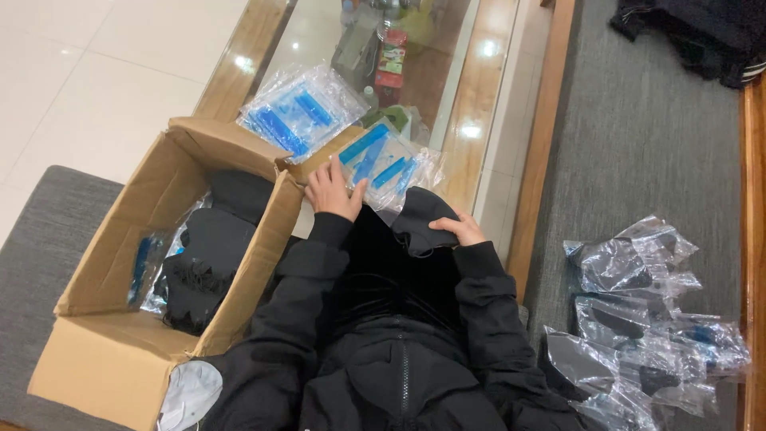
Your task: Packing black face masks into individual plastic bags
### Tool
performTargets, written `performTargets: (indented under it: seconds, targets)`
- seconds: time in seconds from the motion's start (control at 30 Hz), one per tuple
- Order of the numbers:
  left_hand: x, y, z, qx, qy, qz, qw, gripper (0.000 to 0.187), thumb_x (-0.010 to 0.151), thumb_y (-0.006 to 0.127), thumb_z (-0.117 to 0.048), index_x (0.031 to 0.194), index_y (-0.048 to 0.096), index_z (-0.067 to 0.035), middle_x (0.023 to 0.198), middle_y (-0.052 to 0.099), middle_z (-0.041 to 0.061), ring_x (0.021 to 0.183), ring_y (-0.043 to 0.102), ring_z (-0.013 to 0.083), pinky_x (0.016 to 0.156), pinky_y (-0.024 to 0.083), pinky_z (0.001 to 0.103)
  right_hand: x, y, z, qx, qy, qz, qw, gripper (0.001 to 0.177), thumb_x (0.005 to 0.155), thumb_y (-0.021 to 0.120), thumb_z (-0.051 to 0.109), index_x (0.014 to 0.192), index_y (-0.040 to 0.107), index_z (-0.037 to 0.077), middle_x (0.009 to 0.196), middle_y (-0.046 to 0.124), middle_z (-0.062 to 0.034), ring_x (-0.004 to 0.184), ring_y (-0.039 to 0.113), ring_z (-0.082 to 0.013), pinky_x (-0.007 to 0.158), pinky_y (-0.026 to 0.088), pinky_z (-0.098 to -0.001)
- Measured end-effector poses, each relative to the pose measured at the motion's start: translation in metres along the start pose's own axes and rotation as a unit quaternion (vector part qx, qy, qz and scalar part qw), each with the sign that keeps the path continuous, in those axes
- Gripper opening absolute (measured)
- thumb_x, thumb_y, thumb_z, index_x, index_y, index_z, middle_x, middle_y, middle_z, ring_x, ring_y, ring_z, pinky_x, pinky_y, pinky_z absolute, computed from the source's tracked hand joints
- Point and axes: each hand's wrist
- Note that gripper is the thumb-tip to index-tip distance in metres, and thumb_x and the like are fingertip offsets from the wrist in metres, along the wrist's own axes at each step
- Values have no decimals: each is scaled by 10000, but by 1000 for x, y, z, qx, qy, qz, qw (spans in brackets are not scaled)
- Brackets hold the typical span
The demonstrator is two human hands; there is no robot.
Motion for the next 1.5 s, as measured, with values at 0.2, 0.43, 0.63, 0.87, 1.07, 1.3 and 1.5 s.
performTargets:
  seconds: [0.2, 0.43, 0.63, 0.87, 1.07, 1.3, 1.5]
  targets:
    - [31, 12, 4, -5, -43, 70, 997, 878, 873, 765, -431, 1546, 359, -42, 1304, 466, 183, 1215, 431, 387, 1018, 399, 527, 2, -7, 1, 7, 3, -1, 1000, 430, 524, 841, -95, 932, 761, 13, 704, 644, -175, 610, 706, -292, 519, 572, -297]
    - [50, 63, 36, -113, -148, 61, 981, 228, 782, 846, -457, 874, 746, -274, 773, 669, -54, 852, 692, 232, 816, 549, 384, 4, -12, 1, -4, -3, -1, 1000, 402, 542, 852, -69, 924, 769, 24, 721, 665, -170, 639, 718, -283, 527, 582, -307]
    - [47, 1, 6, -272, -200, -22, 941, 236, 860, 802, -363, 711, 642, -275, 610, 704, -103, 654, 737, 96, 644, 591, 244, 5, -18, -3, -6, -15, -4, 1000, 385, 543, 857, -78, 896, 754, 36, 731, 662, -167, 644, 711, -273, 548, 588, -297]
    - [61, -62, -48, -414, -193, -75, 887, 127, 1004, 639, -182, 957, 576, -81, 747, 729, 173, 585, 724, 248, 466, 640, 400, -1, -13, 1, 1, -26, -9, 1000, 370, 549, 861, -56, 886, 740, 38, 706, 634, -170, 635, 701, -290, 538, 581, -316]
    - [61, -94, -33, -523, -148, -84, 835, 101, 1076, 495, -177, 1047, 459, -88, 829, 740, 191, 682, 766, 250, 592, 682, 334, 8, -22, -15, 92, -14, -16, 996, 383, 522, 833, -111, 869, 687, -38, 689, 601, -205, 579, 659, -306, 514, 542, -324]
    - [35, -108, -49, -506, -135, -51, 850, 126, 1073, 541, -198, 1059, 518, -75, 883, 747, 207, 729, 760, 252, 624, 667, 351, 0, -19, 1, -148, -239, 164, 946, 797, 535, 767, -115, 1291, 681, 121, 1283, 621, -190, 1104, 643, -277, 989, 514, -331]
    - [19, -107, -57, -413, 13, -32, 910, 65, 994, 689, -111, 1052, 702, -84, 894, 770, 184, 862, 757, 314, 690, 656, 439, -25, 16, 57, -161, -180, 254, 937, 1056, 682, 825, 2, 1557, 278, 224, 1526, 290, -219, 1324, 388, -297, 1159, 320, -413]
Point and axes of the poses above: each hand's wrist, its own x-axis towards the middle knuckle, its own y-axis out of the palm, z = x × y
